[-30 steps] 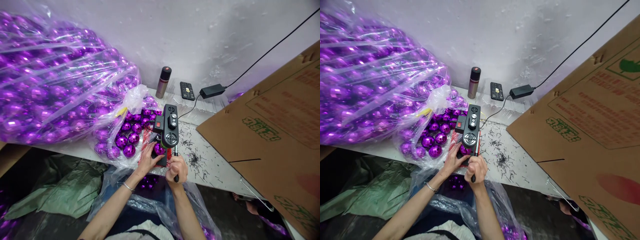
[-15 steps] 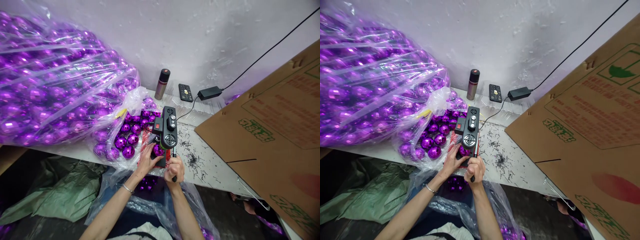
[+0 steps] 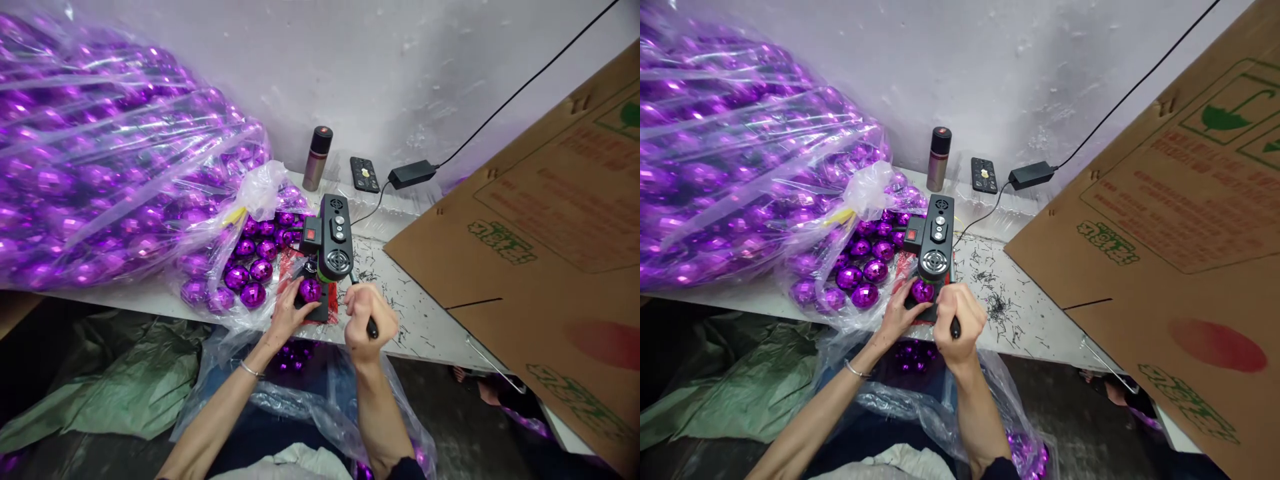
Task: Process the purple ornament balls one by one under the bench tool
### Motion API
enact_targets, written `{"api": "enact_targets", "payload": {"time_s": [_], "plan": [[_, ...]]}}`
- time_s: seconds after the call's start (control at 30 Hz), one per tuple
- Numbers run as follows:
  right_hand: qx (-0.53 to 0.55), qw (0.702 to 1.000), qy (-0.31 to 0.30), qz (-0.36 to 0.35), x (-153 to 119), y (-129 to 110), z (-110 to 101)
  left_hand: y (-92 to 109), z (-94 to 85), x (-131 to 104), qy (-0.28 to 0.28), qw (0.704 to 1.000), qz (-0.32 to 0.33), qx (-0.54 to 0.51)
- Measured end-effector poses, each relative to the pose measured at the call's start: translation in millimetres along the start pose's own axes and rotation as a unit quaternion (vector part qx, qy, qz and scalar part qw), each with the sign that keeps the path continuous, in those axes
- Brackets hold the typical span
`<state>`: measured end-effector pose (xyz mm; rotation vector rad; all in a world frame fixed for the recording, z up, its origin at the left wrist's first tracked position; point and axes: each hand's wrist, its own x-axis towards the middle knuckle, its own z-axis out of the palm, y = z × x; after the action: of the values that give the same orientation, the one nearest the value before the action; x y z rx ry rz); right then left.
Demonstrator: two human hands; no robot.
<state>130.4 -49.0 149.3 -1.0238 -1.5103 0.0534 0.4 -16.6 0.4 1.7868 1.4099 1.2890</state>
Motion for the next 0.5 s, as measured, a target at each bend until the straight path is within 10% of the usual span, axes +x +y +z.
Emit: {"api": "enact_targets", "payload": {"time_s": [0.17, 0.33, 0.5], "plan": [[0.012, 1.0, 0.027, 0.005, 10.4, -7.1, 3.6, 4.3, -35.4, -52.2, -0.02, 0.999, -0.034, -0.018], [0.005, 0.999, 0.036, -0.01, 2.4, -3.2, 6.9, -6.9, -55.2, -119.9, -0.253, 0.963, -0.095, -0.006], [0.006, 0.999, 0.033, -0.016, 0.5, -1.9, 6.4, 0.4, -59.2, -127.3, -0.408, 0.878, -0.237, 0.079]]}}
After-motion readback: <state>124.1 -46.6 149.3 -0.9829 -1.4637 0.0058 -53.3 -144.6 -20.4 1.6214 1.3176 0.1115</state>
